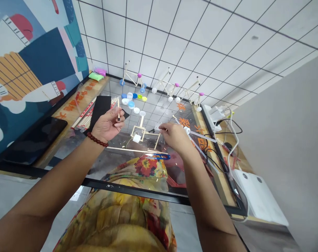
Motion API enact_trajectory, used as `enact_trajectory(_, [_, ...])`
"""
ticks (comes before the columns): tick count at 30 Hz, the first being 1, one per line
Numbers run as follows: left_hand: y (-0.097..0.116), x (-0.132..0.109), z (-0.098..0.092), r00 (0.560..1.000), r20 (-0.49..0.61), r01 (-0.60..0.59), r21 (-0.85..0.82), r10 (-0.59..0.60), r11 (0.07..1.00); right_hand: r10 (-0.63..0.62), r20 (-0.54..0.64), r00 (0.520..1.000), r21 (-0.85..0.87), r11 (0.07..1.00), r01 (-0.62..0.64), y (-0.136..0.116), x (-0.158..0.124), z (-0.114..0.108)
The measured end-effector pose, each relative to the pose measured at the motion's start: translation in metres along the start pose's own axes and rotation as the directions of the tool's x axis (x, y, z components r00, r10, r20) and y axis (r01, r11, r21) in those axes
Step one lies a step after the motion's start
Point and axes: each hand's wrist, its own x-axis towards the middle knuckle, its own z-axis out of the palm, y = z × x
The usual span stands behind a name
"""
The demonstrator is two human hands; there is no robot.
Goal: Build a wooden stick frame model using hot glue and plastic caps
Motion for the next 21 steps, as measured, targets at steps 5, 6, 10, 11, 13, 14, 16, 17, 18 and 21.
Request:
enact_trajectory(5, [0.016, 0.002, -0.005, 0.995, -0.01, -0.1, -0.103, 0.1, 0.99, 0.06, 0.156, 0.986, -0.18, 0.983, -0.031, -0.001, 0.026, 0.008])
enact_trajectory(6, [0.018, 0.002, -0.006, 0.994, -0.016, -0.113, -0.112, 0.112, 0.987, 0.089, 0.175, 0.981, -0.212, 0.976, -0.05, -0.003, 0.029, 0.01])
enact_trajectory(10, [0.016, 0.003, -0.008, 0.996, -0.011, -0.085, -0.102, 0.085, 0.991, 0.198, 0.227, 0.954, -0.277, 0.952, -0.131, -0.008, 0.038, 0.019])
enact_trajectory(11, [0.013, 0.004, -0.008, 0.998, 0.0, -0.067, -0.094, 0.067, 0.993, 0.204, 0.236, 0.95, -0.273, 0.952, -0.137, -0.008, 0.04, 0.021])
enact_trajectory(13, [0.004, 0.003, -0.007, 0.999, 0.023, -0.026, -0.062, 0.028, 0.998, 0.208, 0.255, 0.944, -0.26, 0.956, -0.14, -0.007, 0.043, 0.025])
enact_trajectory(14, [-0.002, 0.003, -0.007, 0.999, 0.031, -0.007, -0.039, 0.008, 0.999, 0.212, 0.263, 0.941, -0.254, 0.956, -0.144, -0.006, 0.045, 0.026])
enact_trajectory(16, [-0.015, 0.001, -0.006, 0.998, 0.044, 0.034, 0.021, -0.035, 0.999, 0.22, 0.279, 0.935, -0.244, 0.958, -0.152, -0.004, 0.048, 0.028])
enact_trajectory(17, [-0.022, 0.0, -0.006, 0.997, 0.051, 0.054, 0.053, -0.057, 0.997, 0.22, 0.288, 0.932, -0.236, 0.959, -0.153, -0.003, 0.05, 0.029])
enact_trajectory(18, [-0.028, -0.001, -0.006, 0.995, 0.052, 0.077, 0.087, -0.082, 0.993, 0.215, 0.295, 0.931, -0.226, 0.962, -0.15, -0.002, 0.051, 0.029])
enact_trajectory(21, [-0.042, -0.004, -0.007, 0.986, 0.084, 0.128, 0.167, -0.144, 0.978, 0.183, 0.296, 0.938, -0.198, 0.972, -0.127, 0.0, 0.051, 0.028])
